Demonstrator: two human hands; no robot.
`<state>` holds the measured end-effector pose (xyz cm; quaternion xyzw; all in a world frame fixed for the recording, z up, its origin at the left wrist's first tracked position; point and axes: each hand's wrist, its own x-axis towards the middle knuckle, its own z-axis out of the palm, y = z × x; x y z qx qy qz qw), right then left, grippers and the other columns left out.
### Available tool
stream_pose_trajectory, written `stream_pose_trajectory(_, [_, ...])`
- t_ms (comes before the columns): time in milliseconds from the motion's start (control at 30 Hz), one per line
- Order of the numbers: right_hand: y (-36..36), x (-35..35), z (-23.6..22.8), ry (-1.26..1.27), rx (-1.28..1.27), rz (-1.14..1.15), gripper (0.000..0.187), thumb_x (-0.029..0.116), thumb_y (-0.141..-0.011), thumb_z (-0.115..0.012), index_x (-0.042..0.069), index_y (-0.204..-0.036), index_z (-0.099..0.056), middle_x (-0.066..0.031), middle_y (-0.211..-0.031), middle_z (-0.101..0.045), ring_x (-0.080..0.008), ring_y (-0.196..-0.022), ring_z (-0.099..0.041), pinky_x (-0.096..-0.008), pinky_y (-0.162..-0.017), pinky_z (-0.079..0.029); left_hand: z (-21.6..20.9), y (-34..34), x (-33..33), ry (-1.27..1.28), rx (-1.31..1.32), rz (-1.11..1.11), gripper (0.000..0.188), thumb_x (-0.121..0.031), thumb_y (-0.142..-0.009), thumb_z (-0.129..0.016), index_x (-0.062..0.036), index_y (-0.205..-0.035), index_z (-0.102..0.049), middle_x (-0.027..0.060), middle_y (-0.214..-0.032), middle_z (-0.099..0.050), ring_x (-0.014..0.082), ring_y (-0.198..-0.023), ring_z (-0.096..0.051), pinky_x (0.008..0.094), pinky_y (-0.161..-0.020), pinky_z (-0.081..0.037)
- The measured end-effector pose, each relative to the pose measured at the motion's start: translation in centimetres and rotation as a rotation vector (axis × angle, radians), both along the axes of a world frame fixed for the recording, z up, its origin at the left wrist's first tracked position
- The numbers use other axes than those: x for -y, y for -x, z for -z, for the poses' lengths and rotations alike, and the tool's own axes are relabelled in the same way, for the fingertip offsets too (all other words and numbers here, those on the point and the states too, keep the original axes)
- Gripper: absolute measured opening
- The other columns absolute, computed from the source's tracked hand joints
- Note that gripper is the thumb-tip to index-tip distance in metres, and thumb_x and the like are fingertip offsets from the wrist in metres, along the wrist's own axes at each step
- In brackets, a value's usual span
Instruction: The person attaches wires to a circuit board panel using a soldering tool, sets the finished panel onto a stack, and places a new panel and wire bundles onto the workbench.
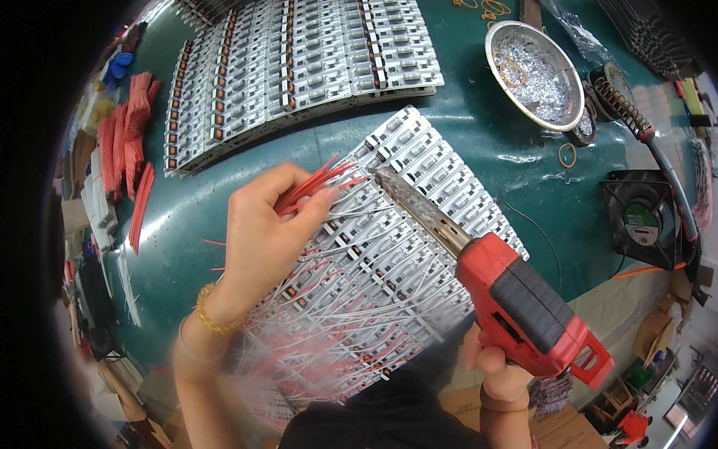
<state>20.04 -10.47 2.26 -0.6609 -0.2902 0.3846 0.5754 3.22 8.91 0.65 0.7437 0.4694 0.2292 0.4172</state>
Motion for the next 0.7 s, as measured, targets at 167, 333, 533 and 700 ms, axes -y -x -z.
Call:
stream_pose_trajectory(167, [0.0,0.3,0.2,0.038,0.021,0.024,0.073,0.053,-0.079,-0.063,-0.012,-0.106,-0.043,-0.001,-0.045,-0.04,-0.0103,-0.035,-0.039,-0.023,-0.038,-0.034,0.2,-0.2,0.2,-0.071,-0.021,-0.004,0.015,-0.011,-0.078,-0.065,0.0026,-0.075,-0.059,0.0122,-0.066,-0.059,0.0224,-0.054,-0.058,0.0317,-0.05,-0.046])
stream_pose_trajectory(333, [0.2,0.3,0.3,0.012,0.065,0.016,0.072,0.051,-0.077,-0.066,-0.012,-0.104,-0.044,-0.0008,-0.045,-0.041,-0.01,-0.035,-0.041,-0.0232,-0.038,-0.034,0.4,-0.2,0.3,-0.086,-0.007,-0.011,0.015,-0.01,-0.078,-0.065,0.0023,-0.074,-0.059,0.0123,-0.066,-0.059,0.0223,-0.055,-0.058,0.0313,-0.05,-0.046])
stream_pose_trajectory(533, [-0.2,1.1,0.0,-0.027,-0.004,0.003,0.079,0.052,-0.077,-0.066,-0.014,-0.112,-0.042,-0.0001,-0.045,-0.042,-0.01,-0.035,-0.041,-0.0234,-0.038,-0.034,0.2,-0.4,0.6,-0.128,-0.013,0.003,0.015,-0.01,-0.078,-0.065,0.0024,-0.074,-0.059,0.0123,-0.066,-0.058,0.0226,-0.055,-0.059,0.0314,-0.051,-0.047])
stream_pose_trajectory(700, [0.0,1.2,-0.1,-0.016,-0.011,-0.004,0.083,0.054,-0.077,-0.064,-0.015,-0.116,-0.04,-0.0004,-0.045,-0.041,-0.01,-0.036,-0.042,-0.0229,-0.039,-0.034,0.4,-0.2,0.5,-0.134,-0.009,-0.007,0.015,-0.011,-0.079,-0.065,0.0025,-0.074,-0.059,0.0125,-0.066,-0.058,0.023,-0.054,-0.058,0.0313,-0.052,-0.047])
